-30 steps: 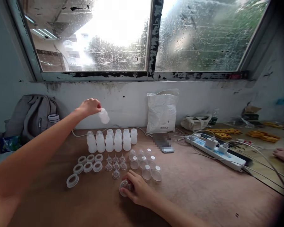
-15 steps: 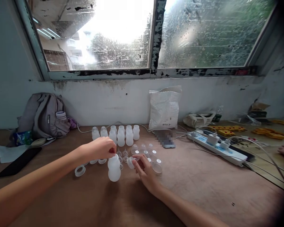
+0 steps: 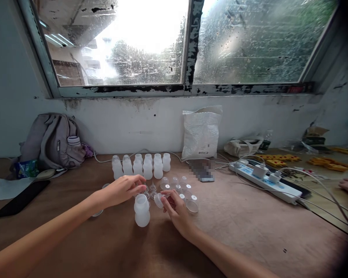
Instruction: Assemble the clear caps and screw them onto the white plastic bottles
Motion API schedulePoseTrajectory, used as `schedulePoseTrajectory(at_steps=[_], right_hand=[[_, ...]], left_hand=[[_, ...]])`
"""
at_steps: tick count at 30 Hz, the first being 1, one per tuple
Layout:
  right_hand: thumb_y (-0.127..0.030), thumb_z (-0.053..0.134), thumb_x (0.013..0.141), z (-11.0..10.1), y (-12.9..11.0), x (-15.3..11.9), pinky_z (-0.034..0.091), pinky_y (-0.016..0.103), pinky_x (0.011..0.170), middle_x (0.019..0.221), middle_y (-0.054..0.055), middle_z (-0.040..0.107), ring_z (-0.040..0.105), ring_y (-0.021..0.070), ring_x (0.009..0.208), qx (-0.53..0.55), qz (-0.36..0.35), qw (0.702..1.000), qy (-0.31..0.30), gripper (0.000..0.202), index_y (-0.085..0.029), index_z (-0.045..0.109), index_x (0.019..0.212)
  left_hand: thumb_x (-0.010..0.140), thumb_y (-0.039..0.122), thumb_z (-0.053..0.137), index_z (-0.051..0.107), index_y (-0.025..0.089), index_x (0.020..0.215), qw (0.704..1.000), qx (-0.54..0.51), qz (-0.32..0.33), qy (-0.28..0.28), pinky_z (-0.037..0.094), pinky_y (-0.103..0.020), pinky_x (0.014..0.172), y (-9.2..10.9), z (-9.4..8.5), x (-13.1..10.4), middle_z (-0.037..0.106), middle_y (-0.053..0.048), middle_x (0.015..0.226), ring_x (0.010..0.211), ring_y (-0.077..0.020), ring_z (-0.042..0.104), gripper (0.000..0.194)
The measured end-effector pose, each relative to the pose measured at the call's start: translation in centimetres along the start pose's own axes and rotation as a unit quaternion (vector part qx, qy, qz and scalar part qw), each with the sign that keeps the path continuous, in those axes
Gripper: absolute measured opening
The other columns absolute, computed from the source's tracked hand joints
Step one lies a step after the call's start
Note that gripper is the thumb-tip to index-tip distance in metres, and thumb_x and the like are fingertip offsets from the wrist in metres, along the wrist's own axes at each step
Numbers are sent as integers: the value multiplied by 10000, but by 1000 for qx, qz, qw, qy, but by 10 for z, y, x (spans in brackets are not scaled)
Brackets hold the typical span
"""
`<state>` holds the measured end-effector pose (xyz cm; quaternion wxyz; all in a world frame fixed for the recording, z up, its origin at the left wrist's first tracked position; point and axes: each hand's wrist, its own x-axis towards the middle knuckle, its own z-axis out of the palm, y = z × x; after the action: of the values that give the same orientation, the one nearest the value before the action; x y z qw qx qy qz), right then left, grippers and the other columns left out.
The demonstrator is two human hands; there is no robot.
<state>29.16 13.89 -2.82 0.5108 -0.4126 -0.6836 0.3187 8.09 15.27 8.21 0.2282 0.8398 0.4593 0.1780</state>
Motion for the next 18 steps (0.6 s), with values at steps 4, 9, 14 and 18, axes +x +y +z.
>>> schedulePoseTrajectory(at_steps=[4,9,14,18], right_hand=[[-396,459,847,1,-1,0,458,259,545,810,22,522,524,113,570,39,16,999,6,225,-191,521,914],[-419,464,840,3,1,3,459,258,521,775,12,535,516,104,519,114,46,992,18,246,-189,517,912],[-422,502,814,-3,-3,8,467,266,514,738,14,527,504,128,566,172,53,982,51,238,-199,529,893],[-418,516,802,-7,-10,7,470,268,522,704,9,517,503,139,594,201,60,976,56,213,-212,542,852]], left_hand=[[790,490,483,380,229,1192,956,-239,28,166,420,-285,814,-24,46,-16,485,-96,1169,1028,-206,490,490],[579,459,721,422,208,1144,938,-318,-27,137,390,-293,839,-49,103,-27,519,-85,1097,994,-235,492,686],[646,462,666,535,156,954,931,-363,-20,30,388,-239,659,-32,99,-15,541,-18,808,758,-159,491,454],[674,533,601,583,126,917,916,-395,1,-64,353,-228,607,-18,98,-8,538,-26,784,708,-142,465,474]])
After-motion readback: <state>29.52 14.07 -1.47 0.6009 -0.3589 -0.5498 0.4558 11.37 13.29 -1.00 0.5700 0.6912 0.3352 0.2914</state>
